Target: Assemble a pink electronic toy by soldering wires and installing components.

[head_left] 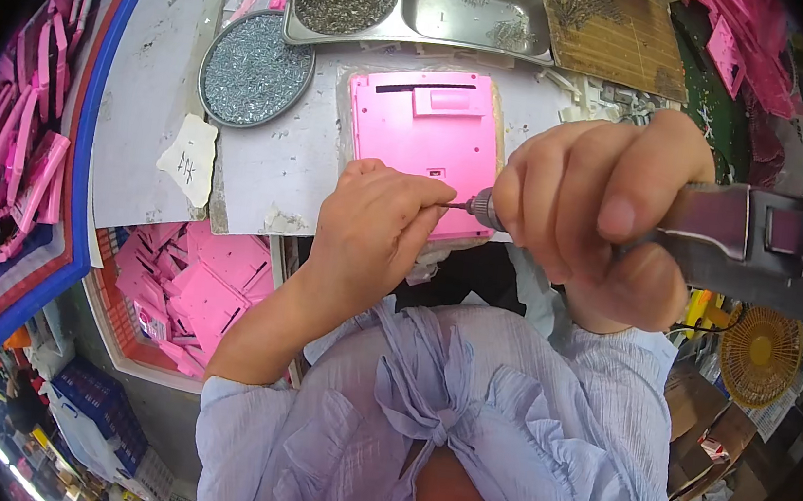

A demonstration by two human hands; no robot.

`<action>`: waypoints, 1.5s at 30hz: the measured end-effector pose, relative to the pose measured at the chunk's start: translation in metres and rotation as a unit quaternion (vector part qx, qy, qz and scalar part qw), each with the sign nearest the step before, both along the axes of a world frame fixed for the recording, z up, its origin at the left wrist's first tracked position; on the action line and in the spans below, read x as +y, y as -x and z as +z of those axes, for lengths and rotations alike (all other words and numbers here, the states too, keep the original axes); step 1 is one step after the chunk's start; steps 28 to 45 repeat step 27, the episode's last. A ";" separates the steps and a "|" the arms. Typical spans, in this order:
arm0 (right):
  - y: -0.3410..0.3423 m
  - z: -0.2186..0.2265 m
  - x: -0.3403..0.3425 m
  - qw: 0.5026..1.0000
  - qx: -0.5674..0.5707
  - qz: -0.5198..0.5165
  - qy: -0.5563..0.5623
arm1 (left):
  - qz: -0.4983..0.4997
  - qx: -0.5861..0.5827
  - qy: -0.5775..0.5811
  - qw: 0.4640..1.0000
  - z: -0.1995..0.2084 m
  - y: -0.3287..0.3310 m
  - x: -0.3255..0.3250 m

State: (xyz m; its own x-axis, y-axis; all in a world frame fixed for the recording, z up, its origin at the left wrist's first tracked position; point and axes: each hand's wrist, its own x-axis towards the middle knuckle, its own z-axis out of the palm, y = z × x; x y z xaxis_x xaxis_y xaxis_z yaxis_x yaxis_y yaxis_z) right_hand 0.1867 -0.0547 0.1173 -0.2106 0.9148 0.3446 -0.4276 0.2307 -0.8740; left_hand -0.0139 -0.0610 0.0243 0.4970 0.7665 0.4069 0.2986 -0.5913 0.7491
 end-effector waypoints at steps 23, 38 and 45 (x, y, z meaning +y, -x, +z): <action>-0.015 -0.023 -0.007 1.000 0.016 -0.004 0.024 | 0.272 0.303 -0.084 0.909 -0.045 0.111 0.122; -0.033 -0.022 -0.032 0.999 -0.008 -0.031 0.031 | 0.298 0.397 -0.096 0.863 -0.070 0.123 0.137; -0.033 -0.022 -0.032 0.999 -0.008 -0.031 0.031 | 0.298 0.397 -0.096 0.863 -0.070 0.123 0.137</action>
